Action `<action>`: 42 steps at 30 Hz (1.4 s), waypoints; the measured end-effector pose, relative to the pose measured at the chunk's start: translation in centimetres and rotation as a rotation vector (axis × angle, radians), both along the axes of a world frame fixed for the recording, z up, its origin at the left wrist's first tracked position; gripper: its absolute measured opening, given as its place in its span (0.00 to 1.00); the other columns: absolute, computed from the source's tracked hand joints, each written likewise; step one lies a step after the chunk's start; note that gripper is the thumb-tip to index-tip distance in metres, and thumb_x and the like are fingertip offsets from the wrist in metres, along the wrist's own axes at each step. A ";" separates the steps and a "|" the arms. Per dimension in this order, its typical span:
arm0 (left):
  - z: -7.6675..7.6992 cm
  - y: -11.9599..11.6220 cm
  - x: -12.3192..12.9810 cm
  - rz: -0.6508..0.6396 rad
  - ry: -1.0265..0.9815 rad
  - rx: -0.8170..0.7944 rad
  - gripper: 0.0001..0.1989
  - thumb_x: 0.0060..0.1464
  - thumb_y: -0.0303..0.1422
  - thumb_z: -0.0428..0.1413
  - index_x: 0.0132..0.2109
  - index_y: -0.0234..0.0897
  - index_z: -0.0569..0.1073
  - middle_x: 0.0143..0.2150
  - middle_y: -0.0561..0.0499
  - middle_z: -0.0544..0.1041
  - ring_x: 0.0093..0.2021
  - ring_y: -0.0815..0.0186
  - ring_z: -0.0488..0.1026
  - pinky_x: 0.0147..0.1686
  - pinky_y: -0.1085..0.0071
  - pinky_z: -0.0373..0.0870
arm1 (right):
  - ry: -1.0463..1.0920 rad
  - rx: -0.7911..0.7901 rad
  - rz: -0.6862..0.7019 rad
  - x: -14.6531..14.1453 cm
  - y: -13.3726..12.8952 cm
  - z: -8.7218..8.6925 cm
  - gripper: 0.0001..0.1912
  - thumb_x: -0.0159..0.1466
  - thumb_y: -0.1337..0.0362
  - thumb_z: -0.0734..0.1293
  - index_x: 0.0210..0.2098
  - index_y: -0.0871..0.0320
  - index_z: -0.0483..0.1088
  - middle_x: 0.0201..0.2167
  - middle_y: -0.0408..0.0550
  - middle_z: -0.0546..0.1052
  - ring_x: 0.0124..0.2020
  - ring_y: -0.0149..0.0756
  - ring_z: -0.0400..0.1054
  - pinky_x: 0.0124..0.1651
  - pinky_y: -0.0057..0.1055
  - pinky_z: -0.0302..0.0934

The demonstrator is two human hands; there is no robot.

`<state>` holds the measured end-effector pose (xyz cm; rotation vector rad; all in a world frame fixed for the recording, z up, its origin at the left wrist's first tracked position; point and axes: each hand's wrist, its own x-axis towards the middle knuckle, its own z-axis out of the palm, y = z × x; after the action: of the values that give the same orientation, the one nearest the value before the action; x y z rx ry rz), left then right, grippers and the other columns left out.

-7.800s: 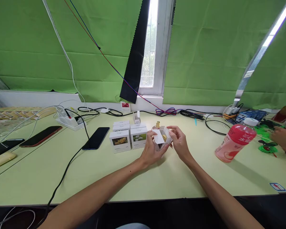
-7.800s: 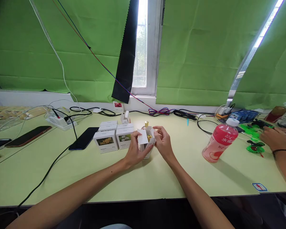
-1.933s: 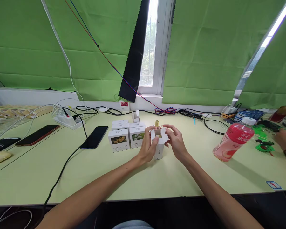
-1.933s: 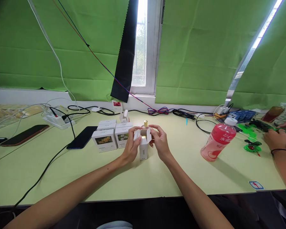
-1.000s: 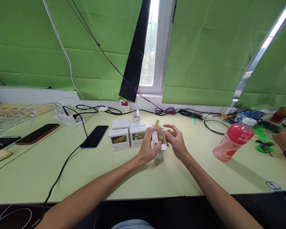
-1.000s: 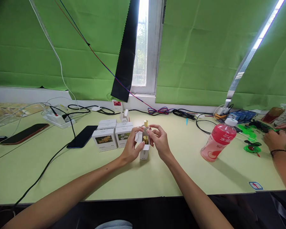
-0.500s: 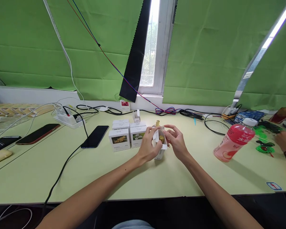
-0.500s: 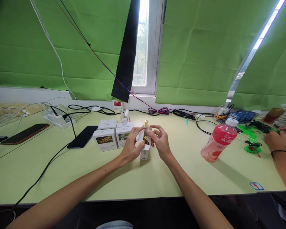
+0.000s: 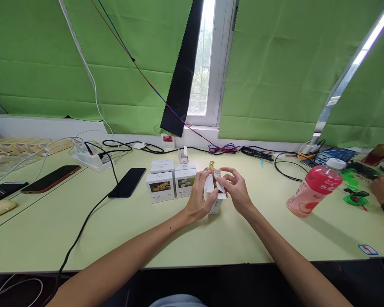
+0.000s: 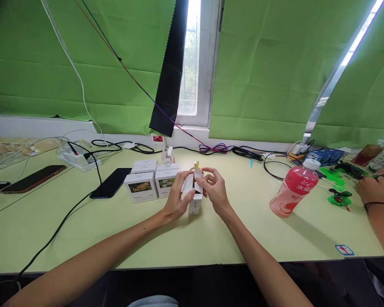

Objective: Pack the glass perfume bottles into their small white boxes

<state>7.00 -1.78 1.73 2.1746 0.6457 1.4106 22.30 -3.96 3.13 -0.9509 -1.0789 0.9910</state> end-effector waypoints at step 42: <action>-0.8 -0.1 0.4 0.031 -0.053 -0.017 0.20 0.64 0.43 0.53 0.59 0.45 0.61 0.57 0.43 0.67 0.59 0.52 0.66 0.56 0.50 0.66 | 0.006 -0.078 0.055 0.0 0.0 0.4 0.26 0.47 0.55 0.79 0.42 0.54 0.71 0.23 0.33 0.60 0.22 0.25 0.55 0.21 0.24 0.50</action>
<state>7.36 -1.92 0.93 2.1149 0.6724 1.4681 22.27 -3.95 3.53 -0.9857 -1.0728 1.0873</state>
